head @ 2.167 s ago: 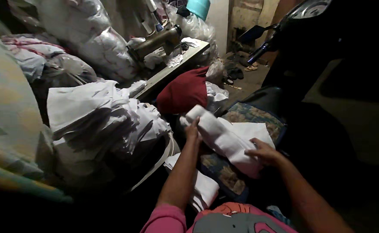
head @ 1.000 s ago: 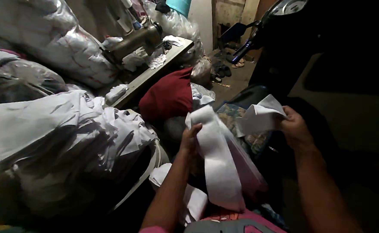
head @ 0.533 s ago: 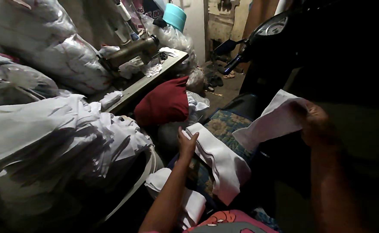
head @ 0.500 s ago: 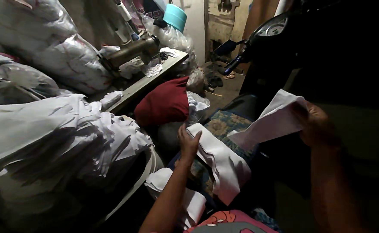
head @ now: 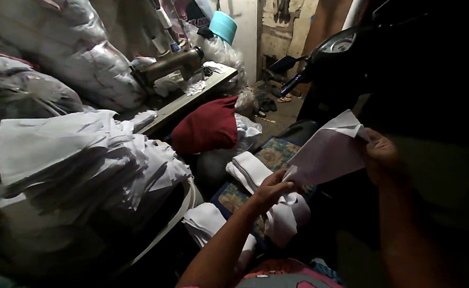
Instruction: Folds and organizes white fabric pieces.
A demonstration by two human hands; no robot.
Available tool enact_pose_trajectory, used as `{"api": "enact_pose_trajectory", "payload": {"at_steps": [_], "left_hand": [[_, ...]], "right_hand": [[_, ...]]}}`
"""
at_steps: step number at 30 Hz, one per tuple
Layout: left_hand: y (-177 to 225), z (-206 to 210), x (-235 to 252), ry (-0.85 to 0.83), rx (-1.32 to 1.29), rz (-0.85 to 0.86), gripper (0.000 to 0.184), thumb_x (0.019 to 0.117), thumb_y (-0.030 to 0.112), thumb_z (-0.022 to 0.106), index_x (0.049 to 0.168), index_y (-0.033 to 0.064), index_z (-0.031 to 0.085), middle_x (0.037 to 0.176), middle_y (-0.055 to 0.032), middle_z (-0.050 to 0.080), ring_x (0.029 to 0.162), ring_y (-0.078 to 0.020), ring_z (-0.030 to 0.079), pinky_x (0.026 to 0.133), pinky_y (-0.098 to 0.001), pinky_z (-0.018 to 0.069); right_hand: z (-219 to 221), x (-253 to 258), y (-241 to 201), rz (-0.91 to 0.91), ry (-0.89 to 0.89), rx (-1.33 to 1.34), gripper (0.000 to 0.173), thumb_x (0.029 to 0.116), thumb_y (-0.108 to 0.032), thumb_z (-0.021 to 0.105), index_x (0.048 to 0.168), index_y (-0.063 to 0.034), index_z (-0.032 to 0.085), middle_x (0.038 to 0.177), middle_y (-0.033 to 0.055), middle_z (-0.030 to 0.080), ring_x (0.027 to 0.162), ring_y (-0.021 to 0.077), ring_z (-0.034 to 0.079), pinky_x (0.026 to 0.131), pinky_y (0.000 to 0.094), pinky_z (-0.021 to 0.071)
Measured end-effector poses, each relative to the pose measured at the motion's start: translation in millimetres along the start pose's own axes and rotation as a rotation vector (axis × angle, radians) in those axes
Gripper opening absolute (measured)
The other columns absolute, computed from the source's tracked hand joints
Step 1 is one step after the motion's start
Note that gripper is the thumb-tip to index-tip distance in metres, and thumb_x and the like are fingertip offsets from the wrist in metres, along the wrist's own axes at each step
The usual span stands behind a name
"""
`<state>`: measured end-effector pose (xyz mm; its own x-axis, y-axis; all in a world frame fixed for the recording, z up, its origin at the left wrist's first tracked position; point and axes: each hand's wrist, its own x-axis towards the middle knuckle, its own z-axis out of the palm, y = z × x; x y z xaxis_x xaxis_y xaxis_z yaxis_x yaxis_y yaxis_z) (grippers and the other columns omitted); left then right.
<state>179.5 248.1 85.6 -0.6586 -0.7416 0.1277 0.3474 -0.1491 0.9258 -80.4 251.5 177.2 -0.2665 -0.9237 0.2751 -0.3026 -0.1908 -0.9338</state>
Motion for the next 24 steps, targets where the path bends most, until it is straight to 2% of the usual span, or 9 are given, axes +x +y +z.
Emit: {"api": "enact_pose_trajectory", "payload": {"at_steps": [2, 4, 6, 10, 13, 17, 24], "left_hand": [[2.8, 1.5, -4.2, -0.03, -0.051, -0.031, 0.028, 0.103, 0.02, 0.047, 0.127, 0.0058, 0.053, 0.1, -0.0021, 0.07, 0.082, -0.0126, 0.069, 0.071, -0.0301, 0.0596], [5.2, 4.4, -8.9, -0.044, -0.092, -0.084, 0.028, 0.1039, 0.022, 0.041, 0.126, 0.009, 0.053, 0.096, -0.0015, 0.071, 0.076, -0.0121, 0.07, 0.066, -0.0288, 0.0597], [5.8, 7.4, -13.5, -0.043, -0.121, -0.118, 0.03, 0.1045, 0.022, 0.037, 0.126, 0.0102, 0.054, 0.098, -0.0025, 0.072, 0.077, -0.0132, 0.07, 0.068, -0.0298, 0.0602], [0.7, 13.9, -22.1, 0.06, -0.212, -0.198, 0.032, 0.104, 0.023, 0.036, 0.125, 0.0102, 0.056, 0.092, -0.005, 0.072, 0.077, -0.0171, 0.072, 0.068, -0.0336, 0.0613], [-0.3, 16.4, -29.3, 0.119, -0.316, -0.278, 0.036, 0.1073, 0.029, 0.033, 0.12, 0.0103, 0.061, 0.092, -0.0086, 0.074, 0.077, -0.0207, 0.073, 0.067, -0.0358, 0.0618], [4.2, 19.0, -36.7, 0.145, -0.397, -0.312, 0.043, 0.1088, 0.027, 0.025, 0.107, 0.0118, 0.066, 0.089, -0.0083, 0.075, 0.074, -0.0194, 0.073, 0.066, -0.0335, 0.0618], [-0.2, 17.6, -40.9, 0.176, -0.39, -0.305, 0.043, 0.1088, 0.025, 0.026, 0.104, 0.0116, 0.067, 0.088, -0.0071, 0.074, 0.077, -0.019, 0.073, 0.069, -0.0357, 0.062]], "right_hand": [[-2.8, -2.4, 1.5, 0.004, 0.009, -0.023, 0.01, 0.1023, -0.013, 0.058, 0.11, -0.0087, 0.062, 0.086, -0.0079, 0.066, 0.076, -0.0044, 0.064, 0.071, 0.0168, 0.0562], [-4.1, -5.2, 5.5, -0.032, 0.003, -0.012, 0.017, 0.1006, -0.014, 0.061, 0.116, -0.0082, 0.061, 0.091, -0.0063, 0.067, 0.078, -0.0031, 0.064, 0.072, 0.0175, 0.0566], [-4.7, -8.3, 8.1, -0.055, 0.005, 0.006, 0.021, 0.0989, -0.016, 0.063, 0.119, -0.0081, 0.059, 0.093, -0.0051, 0.066, 0.079, -0.0015, 0.064, 0.072, 0.0194, 0.0569], [-10.5, -14.2, 11.1, -0.019, -0.025, 0.015, 0.015, 0.0983, -0.014, 0.064, 0.112, -0.0071, 0.062, 0.088, -0.0026, 0.068, 0.076, 0.0019, 0.065, 0.069, 0.0219, 0.0575], [-17.3, -14.8, 14.6, 0.121, -0.055, -0.015, 0.013, 0.1009, -0.009, 0.06, 0.111, -0.0023, 0.064, 0.083, 0.0014, 0.066, 0.069, 0.0049, 0.062, 0.065, 0.0246, 0.0552], [-22.5, -15.2, 28.4, 0.234, -0.071, 0.045, 0.011, 0.1027, -0.005, 0.055, 0.112, -0.0017, 0.061, 0.077, 0.0011, 0.061, 0.06, 0.0039, 0.056, 0.058, 0.0212, 0.05], [-20.8, -17.3, 38.9, 0.243, -0.067, 0.099, 0.011, 0.1018, -0.003, 0.056, 0.111, -0.0026, 0.061, 0.076, 0.0002, 0.061, 0.061, 0.003, 0.056, 0.059, 0.0198, 0.05]]}}
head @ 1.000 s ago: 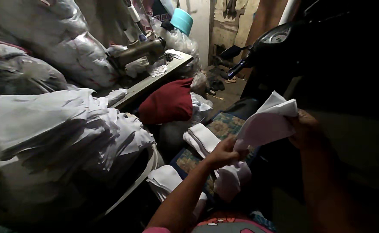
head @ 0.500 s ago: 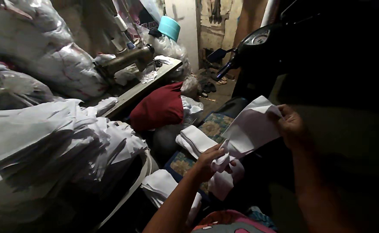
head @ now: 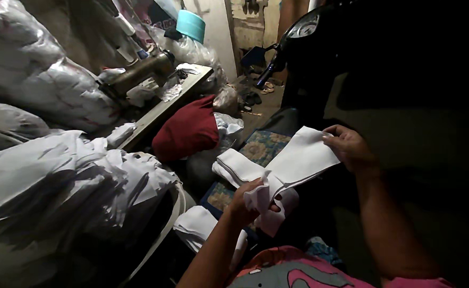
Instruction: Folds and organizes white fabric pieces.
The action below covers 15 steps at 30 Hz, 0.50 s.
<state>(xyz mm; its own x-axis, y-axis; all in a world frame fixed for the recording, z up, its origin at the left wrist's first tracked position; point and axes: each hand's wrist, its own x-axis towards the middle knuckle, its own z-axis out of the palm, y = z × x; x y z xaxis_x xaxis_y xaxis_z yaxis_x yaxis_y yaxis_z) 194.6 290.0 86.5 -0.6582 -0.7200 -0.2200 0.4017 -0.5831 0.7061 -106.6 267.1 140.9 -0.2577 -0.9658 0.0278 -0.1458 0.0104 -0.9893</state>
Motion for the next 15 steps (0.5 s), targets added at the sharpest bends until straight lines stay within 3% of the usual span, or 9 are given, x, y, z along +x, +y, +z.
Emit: {"api": "enact_pose_trajectory", "payload": {"at_steps": [3, 5, 7, 8, 9, 10, 11, 13, 15], "left_hand": [[0.9, 3.0, -1.2, 0.005, -0.019, -0.004, 0.047, 0.1093, 0.028, 0.024, 0.103, 0.0123, 0.067, 0.089, -0.0069, 0.075, 0.078, -0.0189, 0.073, 0.07, -0.0356, 0.0619], [-2.9, -1.4, -0.8, -0.067, -0.072, 0.037, 0.056, 0.106, 0.053, 0.03, 0.12, 0.0128, 0.066, 0.105, -0.0104, 0.074, 0.092, -0.0248, 0.073, 0.079, -0.0426, 0.0624], [-2.2, -6.6, -3.0, -0.077, -0.171, 0.085, 0.086, 0.084, 0.084, 0.051, 0.131, 0.0138, 0.066, 0.118, -0.0151, 0.072, 0.106, -0.0343, 0.072, 0.086, -0.0533, 0.0609], [0.1, -7.8, -7.9, -0.047, -0.193, 0.122, 0.092, 0.0799, 0.087, 0.052, 0.132, 0.0126, 0.064, 0.123, -0.0162, 0.07, 0.112, -0.0371, 0.07, 0.089, -0.0563, 0.0598], [2.5, -7.6, -14.1, 0.002, -0.179, 0.167, 0.09, 0.0861, 0.085, 0.045, 0.133, 0.0096, 0.06, 0.126, -0.0168, 0.069, 0.114, -0.037, 0.069, 0.09, -0.0558, 0.0597], [6.5, -4.9, -20.9, 0.069, -0.114, 0.206, 0.078, 0.0995, 0.072, 0.032, 0.134, 0.0059, 0.055, 0.125, -0.0166, 0.069, 0.112, -0.0346, 0.07, 0.089, -0.0525, 0.0607], [13.4, 0.1, -27.0, 0.15, -0.029, 0.213, 0.055, 0.1101, 0.047, 0.025, 0.132, 0.0031, 0.051, 0.12, -0.0143, 0.069, 0.106, -0.0295, 0.071, 0.087, -0.0476, 0.0612], [28.7, -0.1, -31.1, 0.236, 0.119, 0.217, 0.025, 0.108, 0.013, 0.039, 0.124, 0.001, 0.054, 0.107, -0.0094, 0.071, 0.094, -0.0219, 0.072, 0.084, -0.0436, 0.0623], [47.1, -4.3, -38.9, 0.238, 0.263, 0.283, 0.024, 0.1048, 0.006, 0.04, 0.122, 0.0019, 0.056, 0.102, -0.0049, 0.071, 0.09, -0.0164, 0.071, 0.079, -0.0394, 0.0622]], "right_hand": [[-0.4, 1.3, 1.0, -0.015, -0.015, -0.013, 0.011, 0.1023, -0.004, 0.056, 0.112, -0.0032, 0.061, 0.076, -0.0005, 0.061, 0.061, 0.0024, 0.056, 0.059, 0.0198, 0.0504], [-3.7, 1.0, 3.7, -0.057, -0.003, -0.048, 0.012, 0.1018, -0.006, 0.057, 0.113, -0.0034, 0.062, 0.079, -0.0013, 0.062, 0.063, 0.0008, 0.055, 0.06, 0.0187, 0.0497], [-6.7, 2.2, 8.0, -0.138, 0.027, -0.109, 0.017, 0.1001, -0.01, 0.06, 0.114, -0.002, 0.065, 0.087, -0.0004, 0.066, 0.069, -0.0006, 0.058, 0.065, 0.0186, 0.0521], [-7.1, 3.1, 10.1, -0.188, 0.03, -0.14, 0.021, 0.0992, -0.012, 0.06, 0.116, 0.0005, 0.064, 0.091, 0.0006, 0.065, 0.073, -0.0017, 0.059, 0.068, 0.018, 0.0526], [-6.6, 4.5, 12.9, -0.236, 0.024, -0.156, 0.025, 0.0986, -0.014, 0.06, 0.117, 0.0024, 0.062, 0.094, 0.0006, 0.065, 0.076, -0.0033, 0.059, 0.071, 0.0165, 0.053], [-4.4, 5.7, 15.3, -0.274, 0.01, -0.152, 0.027, 0.0986, -0.016, 0.059, 0.118, 0.0029, 0.061, 0.095, -0.0011, 0.064, 0.078, -0.0053, 0.059, 0.072, 0.0149, 0.0532], [-1.0, 5.3, 15.8, -0.296, -0.012, -0.131, 0.026, 0.0986, -0.016, 0.058, 0.118, 0.0022, 0.059, 0.095, -0.0046, 0.063, 0.078, -0.0076, 0.06, 0.072, 0.013, 0.0532], [9.3, -3.0, 11.7, -0.287, -0.068, -0.049, 0.019, 0.0989, -0.01, 0.055, 0.116, -0.0014, 0.056, 0.092, -0.0121, 0.062, 0.079, -0.0096, 0.061, 0.074, 0.0116, 0.0539], [24.3, -13.8, 6.5, -0.243, -0.14, 0.042, 0.015, 0.0986, -0.003, 0.052, 0.113, -0.0065, 0.055, 0.09, -0.0169, 0.063, 0.079, -0.0087, 0.062, 0.075, 0.0133, 0.0546]]}}
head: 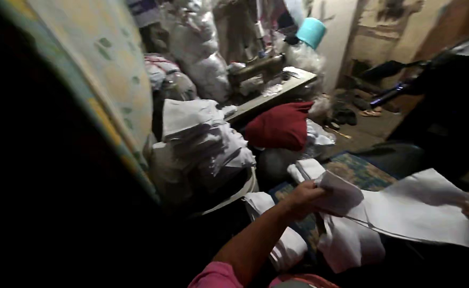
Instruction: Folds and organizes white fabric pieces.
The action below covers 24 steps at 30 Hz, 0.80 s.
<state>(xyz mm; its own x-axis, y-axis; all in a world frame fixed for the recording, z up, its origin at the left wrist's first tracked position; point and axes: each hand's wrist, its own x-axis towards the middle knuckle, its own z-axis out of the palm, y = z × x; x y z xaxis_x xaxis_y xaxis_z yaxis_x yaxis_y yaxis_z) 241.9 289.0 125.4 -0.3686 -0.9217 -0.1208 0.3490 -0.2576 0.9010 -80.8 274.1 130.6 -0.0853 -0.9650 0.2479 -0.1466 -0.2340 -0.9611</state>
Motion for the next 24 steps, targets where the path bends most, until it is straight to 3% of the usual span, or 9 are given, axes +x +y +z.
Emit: {"api": "enact_pose_trajectory", "payload": {"at_steps": [2, 4, 6, 10, 13, 15, 17, 21, 24], "left_hand": [[33.8, -2.3, -4.7, 0.024, 0.086, 0.087, 0.026, 0.1036, 0.003, 0.036, 0.122, 0.0024, 0.055, 0.098, -0.0018, 0.069, 0.086, -0.0118, 0.07, 0.075, -0.0342, 0.0615], [70.0, -8.3, -4.2, 0.023, 0.123, 0.167, 0.026, 0.104, 0.002, 0.035, 0.12, 0.0024, 0.056, 0.098, -0.0003, 0.069, 0.087, -0.0094, 0.069, 0.077, -0.0322, 0.0617], [96.7, -21.1, 4.8, 0.002, 0.182, 0.205, 0.03, 0.1042, 0.003, 0.035, 0.125, 0.0027, 0.056, 0.102, -0.0024, 0.069, 0.09, -0.0111, 0.069, 0.081, -0.0337, 0.0609], [142.8, -52.7, 33.0, 0.108, 0.413, 0.22, 0.028, 0.1047, 0.005, 0.039, 0.126, -0.0009, 0.056, 0.102, -0.0079, 0.068, 0.089, -0.0143, 0.068, 0.081, -0.0372, 0.0605], [184.2, -81.5, 46.1, 0.312, 0.749, 0.297, 0.02, 0.1018, 0.002, 0.047, 0.117, -0.0023, 0.059, 0.09, -0.0012, 0.062, 0.077, -0.0027, 0.059, 0.073, -0.0229, 0.0526], [215.1, -113.0, 44.7, 0.418, 0.81, 0.354, 0.028, 0.0999, 0.005, 0.054, 0.127, -0.0012, 0.057, 0.106, -0.007, 0.066, 0.09, -0.0087, 0.064, 0.081, -0.0298, 0.0577], [246.3, -143.5, 31.0, 0.493, 0.861, 0.434, 0.038, 0.1013, 0.008, 0.052, 0.139, 0.0029, 0.05, 0.118, -0.0075, 0.064, 0.101, -0.0101, 0.064, 0.087, -0.0309, 0.0566], [297.1, -175.5, -11.2, 0.932, 0.497, 0.55, 0.036, 0.1006, 0.009, 0.056, 0.136, 0.009, 0.049, 0.107, -0.0066, 0.066, 0.089, -0.0162, 0.07, 0.075, -0.0342, 0.0621], [308.4, -229.6, -65.5, 1.174, 0.374, 0.589, 0.046, 0.0972, 0.012, 0.058, 0.142, 0.0095, 0.047, 0.117, -0.0102, 0.063, 0.098, -0.0209, 0.069, 0.08, -0.0387, 0.0614]], "right_hand": [[12.6, -4.1, 3.0, 0.081, -0.087, 0.047, 0.018, 0.0989, -0.004, 0.051, 0.116, -0.0083, 0.054, 0.091, -0.017, 0.065, 0.076, -0.0075, 0.062, 0.071, 0.0144, 0.0552], [20.8, -7.8, 15.8, 0.133, -0.181, 0.015, 0.031, 0.0991, -0.011, 0.053, 0.129, -0.0035, 0.05, 0.1, -0.0103, 0.063, 0.077, -0.004, 0.062, 0.068, 0.0168, 0.0553], [26.7, -12.7, 23.1, 0.184, -0.265, 0.012, 0.042, 0.1, -0.017, 0.056, 0.137, -0.0004, 0.044, 0.106, -0.0015, 0.068, 0.085, 0.0061, 0.07, 0.076, 0.027, 0.061], [27.7, -20.2, 24.5, 0.221, -0.35, 0.023, 0.041, 0.0998, -0.016, 0.052, 0.138, -0.001, 0.045, 0.111, 0.0031, 0.069, 0.091, 0.013, 0.072, 0.079, 0.0326, 0.0618], [21.7, -25.0, 26.8, 0.23, -0.325, -0.003, 0.041, 0.0995, -0.02, 0.054, 0.136, -0.001, 0.049, 0.11, 0.0036, 0.069, 0.09, 0.0126, 0.071, 0.079, 0.0321, 0.0615], [13.8, -28.6, 39.5, 0.224, -0.279, -0.031, 0.043, 0.0979, -0.027, 0.058, 0.134, -0.0032, 0.053, 0.109, 0.0033, 0.07, 0.088, 0.0122, 0.071, 0.076, 0.0308, 0.0621], [8.9, -33.7, 50.8, 0.236, -0.239, -0.126, 0.047, 0.0969, -0.031, 0.061, 0.134, -0.0035, 0.054, 0.108, 0.0054, 0.07, 0.084, 0.0116, 0.07, 0.074, 0.0305, 0.0613], [17.1, -43.0, 65.8, 0.303, -0.266, -0.36, 0.049, 0.0988, -0.026, 0.06, 0.139, 0.0008, 0.052, 0.112, 0.0221, 0.067, 0.093, 0.028, 0.068, 0.083, 0.0491, 0.0564], [28.9, -46.0, 73.9, 0.349, -0.351, -0.398, 0.049, 0.0997, -0.025, 0.06, 0.141, -0.0001, 0.051, 0.114, 0.0223, 0.068, 0.098, 0.0315, 0.068, 0.087, 0.0522, 0.0556]]}}
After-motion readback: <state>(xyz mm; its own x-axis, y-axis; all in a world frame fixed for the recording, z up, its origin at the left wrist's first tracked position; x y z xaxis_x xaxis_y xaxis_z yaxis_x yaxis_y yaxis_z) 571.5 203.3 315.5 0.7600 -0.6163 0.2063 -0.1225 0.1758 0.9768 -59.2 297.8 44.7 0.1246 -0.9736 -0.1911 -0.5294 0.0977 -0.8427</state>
